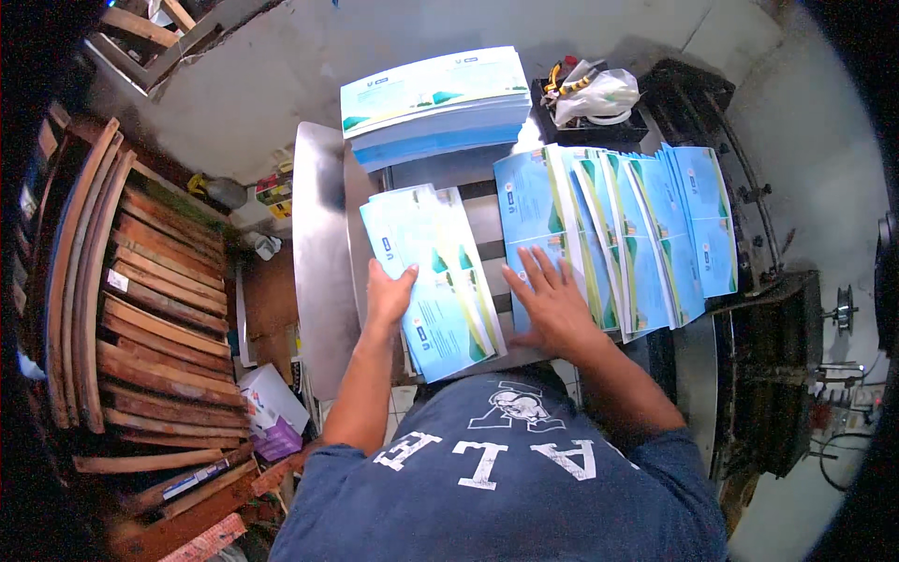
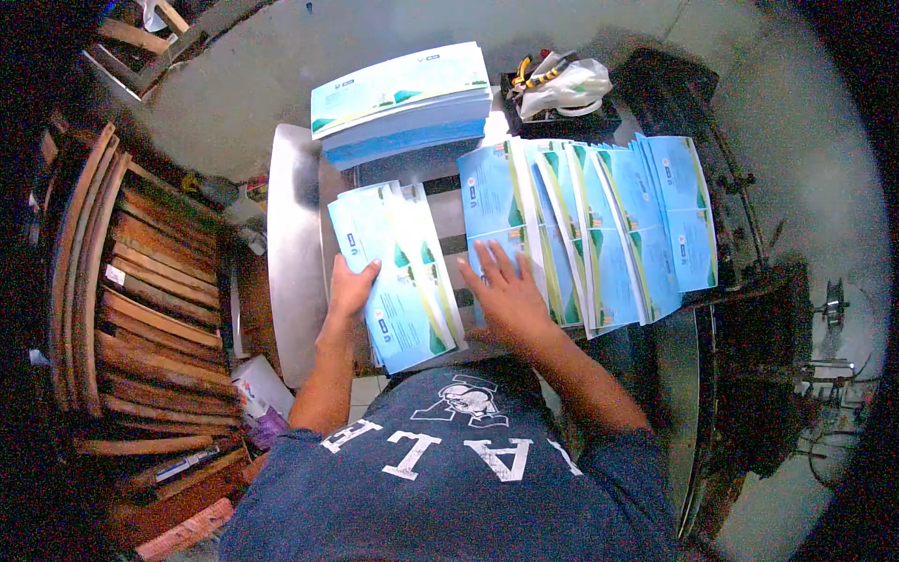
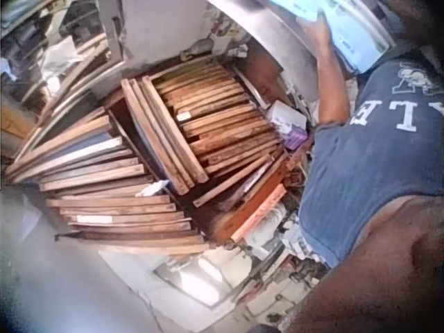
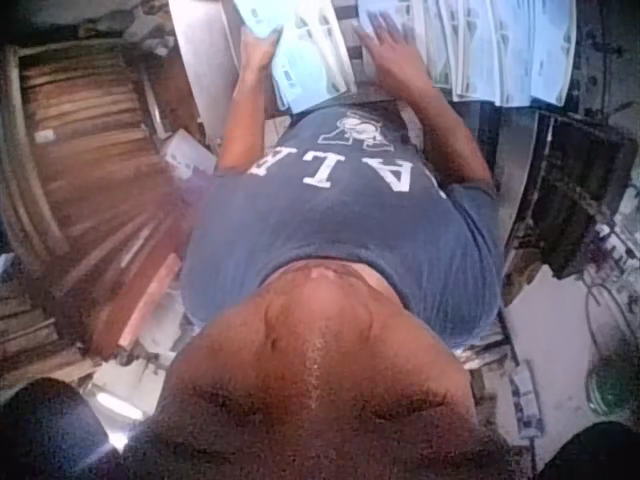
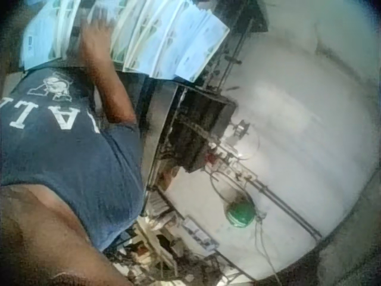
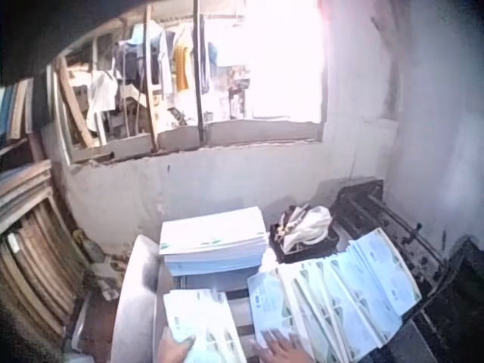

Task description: The person organizes stacks of printed paper packets by hand, shifting groups of items from a metal surface to a larger pile and aligning their edges.

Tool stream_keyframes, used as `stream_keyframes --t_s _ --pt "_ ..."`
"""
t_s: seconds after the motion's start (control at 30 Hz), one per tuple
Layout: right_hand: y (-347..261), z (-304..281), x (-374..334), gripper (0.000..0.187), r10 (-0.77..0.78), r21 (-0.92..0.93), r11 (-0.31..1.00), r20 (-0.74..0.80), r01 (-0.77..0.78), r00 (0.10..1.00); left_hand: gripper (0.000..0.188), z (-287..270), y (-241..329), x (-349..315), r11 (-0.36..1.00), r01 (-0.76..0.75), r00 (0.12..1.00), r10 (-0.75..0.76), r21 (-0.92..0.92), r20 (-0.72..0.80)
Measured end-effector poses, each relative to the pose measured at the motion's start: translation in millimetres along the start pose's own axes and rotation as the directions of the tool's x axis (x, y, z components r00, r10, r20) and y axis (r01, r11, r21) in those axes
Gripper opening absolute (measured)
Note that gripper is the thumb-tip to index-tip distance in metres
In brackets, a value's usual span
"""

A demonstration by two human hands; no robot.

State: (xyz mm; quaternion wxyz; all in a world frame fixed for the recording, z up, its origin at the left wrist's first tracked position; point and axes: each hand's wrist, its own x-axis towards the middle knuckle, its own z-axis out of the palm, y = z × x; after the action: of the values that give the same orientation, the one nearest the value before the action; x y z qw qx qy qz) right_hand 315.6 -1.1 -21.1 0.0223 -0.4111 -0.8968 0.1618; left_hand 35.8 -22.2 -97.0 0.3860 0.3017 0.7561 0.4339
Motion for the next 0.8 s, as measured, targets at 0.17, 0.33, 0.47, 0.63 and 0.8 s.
stream_keyframes --t_s 0.17,0.33,0.47,0.63,0.8 --pt "12 8 -21 0.093 0.012 -0.221 0.975 0.051 -0.001 0.999 0.048 0 8 -6 0.996 -0.09 0.993 0.089 0.012 0.074" --pt "21 24 -43 0.055 -0.181 -0.064 0.983 -0.143 0.173 0.973 0.083 20 11 -26 0.678 -0.214 0.883 0.442 0.703 -0.158" --pt "19 24 -54 0.044 -0.102 0.105 0.984 -0.348 0.147 0.932 0.064 75 49 -52 0.893 -0.444 0.836 0.441 -0.069 0.326" --pt "-9 10 -50 0.045 -0.188 0.155 0.953 -0.374 0.262 0.908 0.045 141 60 -10 0.972 0.082 0.856 0.043 -0.218 0.515" --pt "5 -5 -54 0.051 0.042 0.242 0.968 -0.419 0.067 0.907 0.033 98 74 -22 0.971 0.076 0.92 0.02 -0.229 0.392"
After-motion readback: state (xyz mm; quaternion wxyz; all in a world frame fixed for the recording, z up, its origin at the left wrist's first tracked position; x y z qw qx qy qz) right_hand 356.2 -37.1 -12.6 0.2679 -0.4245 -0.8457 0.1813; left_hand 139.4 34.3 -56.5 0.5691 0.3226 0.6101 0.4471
